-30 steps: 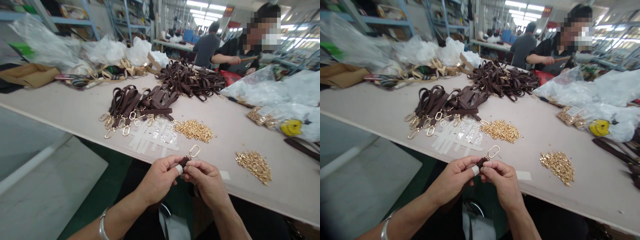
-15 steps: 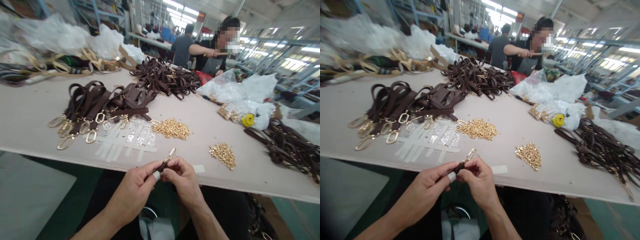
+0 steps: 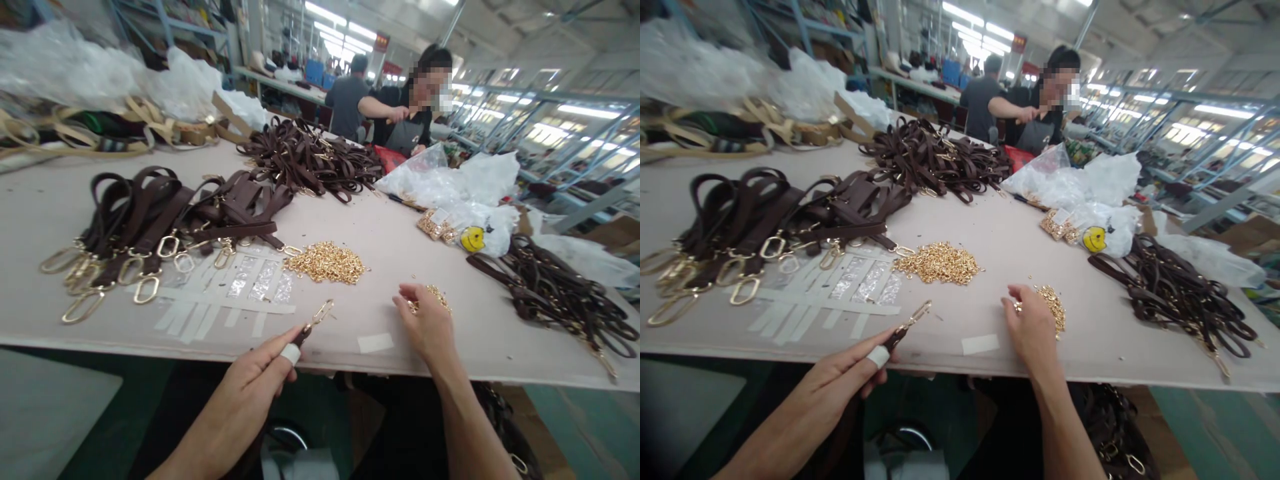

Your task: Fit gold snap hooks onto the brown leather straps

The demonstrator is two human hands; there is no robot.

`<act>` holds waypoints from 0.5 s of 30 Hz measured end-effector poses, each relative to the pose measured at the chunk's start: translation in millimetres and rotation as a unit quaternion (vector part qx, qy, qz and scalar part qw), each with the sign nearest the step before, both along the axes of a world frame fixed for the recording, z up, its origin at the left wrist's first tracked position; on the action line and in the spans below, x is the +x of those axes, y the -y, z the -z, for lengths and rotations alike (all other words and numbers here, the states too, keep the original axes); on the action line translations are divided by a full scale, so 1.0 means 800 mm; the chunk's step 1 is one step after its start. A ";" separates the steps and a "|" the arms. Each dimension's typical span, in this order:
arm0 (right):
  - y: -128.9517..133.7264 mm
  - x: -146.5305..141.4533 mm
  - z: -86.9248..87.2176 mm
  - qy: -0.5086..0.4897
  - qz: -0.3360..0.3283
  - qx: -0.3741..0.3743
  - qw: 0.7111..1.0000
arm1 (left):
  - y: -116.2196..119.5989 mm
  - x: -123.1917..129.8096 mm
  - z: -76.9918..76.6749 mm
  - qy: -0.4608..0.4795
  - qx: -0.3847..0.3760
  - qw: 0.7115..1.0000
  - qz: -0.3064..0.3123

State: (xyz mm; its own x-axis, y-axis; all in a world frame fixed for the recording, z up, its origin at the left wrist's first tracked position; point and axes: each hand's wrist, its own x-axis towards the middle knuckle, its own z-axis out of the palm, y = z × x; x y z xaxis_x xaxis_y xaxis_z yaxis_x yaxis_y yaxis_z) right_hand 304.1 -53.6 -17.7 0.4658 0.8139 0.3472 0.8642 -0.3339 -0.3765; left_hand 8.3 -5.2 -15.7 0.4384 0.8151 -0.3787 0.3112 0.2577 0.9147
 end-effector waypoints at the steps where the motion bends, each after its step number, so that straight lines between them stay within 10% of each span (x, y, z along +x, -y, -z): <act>1: -0.001 0.019 0.002 0.038 0.016 -0.026 0.999 | -0.001 -0.002 -0.001 0.001 -0.007 1.000 -0.001; 15: -0.023 0.062 -0.007 0.189 -0.048 -0.193 0.962 | -0.001 0.013 0.005 0.133 -0.119 0.983 0.041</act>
State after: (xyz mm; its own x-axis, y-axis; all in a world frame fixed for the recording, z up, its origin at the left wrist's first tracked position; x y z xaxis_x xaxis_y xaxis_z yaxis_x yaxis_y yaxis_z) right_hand 353.4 -35.5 -11.9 0.2822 0.9492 0.1394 0.9487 -0.2977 0.1065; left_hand 18.9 -4.6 -19.7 0.6077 0.6752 -0.4181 0.0984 0.4584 0.8833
